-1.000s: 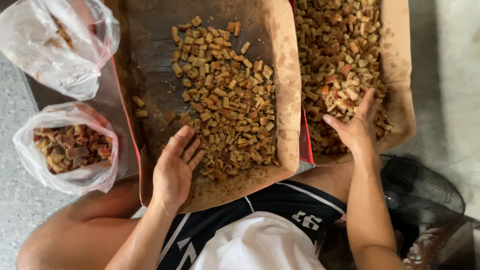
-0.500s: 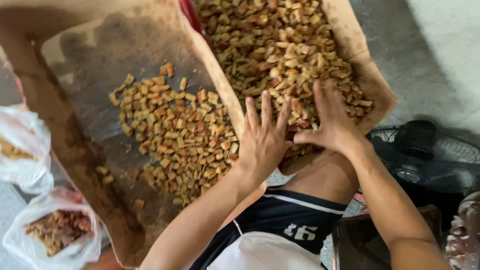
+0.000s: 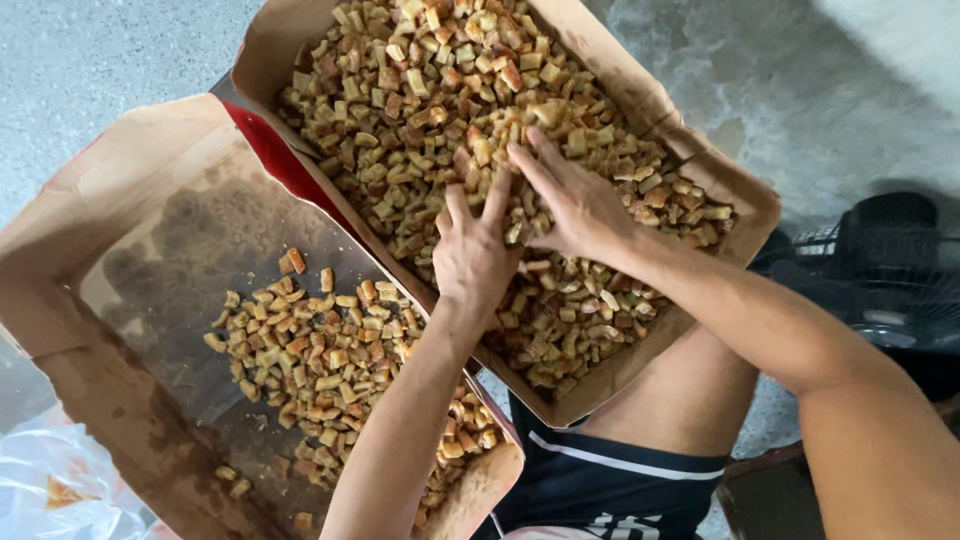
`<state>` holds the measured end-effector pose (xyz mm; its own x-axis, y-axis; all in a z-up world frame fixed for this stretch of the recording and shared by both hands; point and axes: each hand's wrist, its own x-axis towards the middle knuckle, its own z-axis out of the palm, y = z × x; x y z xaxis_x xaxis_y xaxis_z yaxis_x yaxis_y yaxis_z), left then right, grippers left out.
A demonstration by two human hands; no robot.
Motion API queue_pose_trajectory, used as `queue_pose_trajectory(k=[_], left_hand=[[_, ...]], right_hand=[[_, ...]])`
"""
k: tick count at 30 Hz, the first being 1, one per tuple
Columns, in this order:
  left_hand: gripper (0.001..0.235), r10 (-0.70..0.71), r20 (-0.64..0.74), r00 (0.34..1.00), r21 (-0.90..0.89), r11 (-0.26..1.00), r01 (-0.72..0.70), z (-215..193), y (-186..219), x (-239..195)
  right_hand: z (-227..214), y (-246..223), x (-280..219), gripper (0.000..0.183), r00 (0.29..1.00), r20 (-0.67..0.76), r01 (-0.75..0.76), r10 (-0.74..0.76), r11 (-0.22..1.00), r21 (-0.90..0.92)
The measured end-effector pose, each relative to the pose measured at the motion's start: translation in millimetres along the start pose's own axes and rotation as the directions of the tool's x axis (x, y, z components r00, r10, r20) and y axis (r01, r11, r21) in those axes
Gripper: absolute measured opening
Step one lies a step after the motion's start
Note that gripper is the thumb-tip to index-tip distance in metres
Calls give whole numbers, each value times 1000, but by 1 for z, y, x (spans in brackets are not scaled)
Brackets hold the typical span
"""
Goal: The person sits on the floor and sorts small, cubed food items from a cardboard box into plastic bags. They pick up handfuls of the cubes, separate them by hand, and place the sorted portions into bags positioned to the left.
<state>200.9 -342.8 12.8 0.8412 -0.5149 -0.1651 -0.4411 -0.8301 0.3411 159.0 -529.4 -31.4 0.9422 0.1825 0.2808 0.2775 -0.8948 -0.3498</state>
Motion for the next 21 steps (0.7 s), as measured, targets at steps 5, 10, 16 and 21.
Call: queue_pose_trajectory(k=[5, 10, 16, 21], left_hand=[[85, 1, -194, 981, -80, 997, -16, 0, -9, 42], [79, 48, -512, 858, -160, 976, -150, -3, -37, 95], [76, 81, -545, 835, -103, 981, -163, -22, -83, 122], [112, 10, -98, 995, 190, 982, 9, -27, -102, 112]], right_hand=[[11, 33, 28, 113, 998, -51, -27, 26, 1000, -9], [30, 80, 93, 90, 985, -172, -4, 27, 991, 130], [33, 70, 172, 83, 969, -242, 135, -52, 930, 341], [19, 53, 194, 59, 942, 334, -28, 40, 999, -41]])
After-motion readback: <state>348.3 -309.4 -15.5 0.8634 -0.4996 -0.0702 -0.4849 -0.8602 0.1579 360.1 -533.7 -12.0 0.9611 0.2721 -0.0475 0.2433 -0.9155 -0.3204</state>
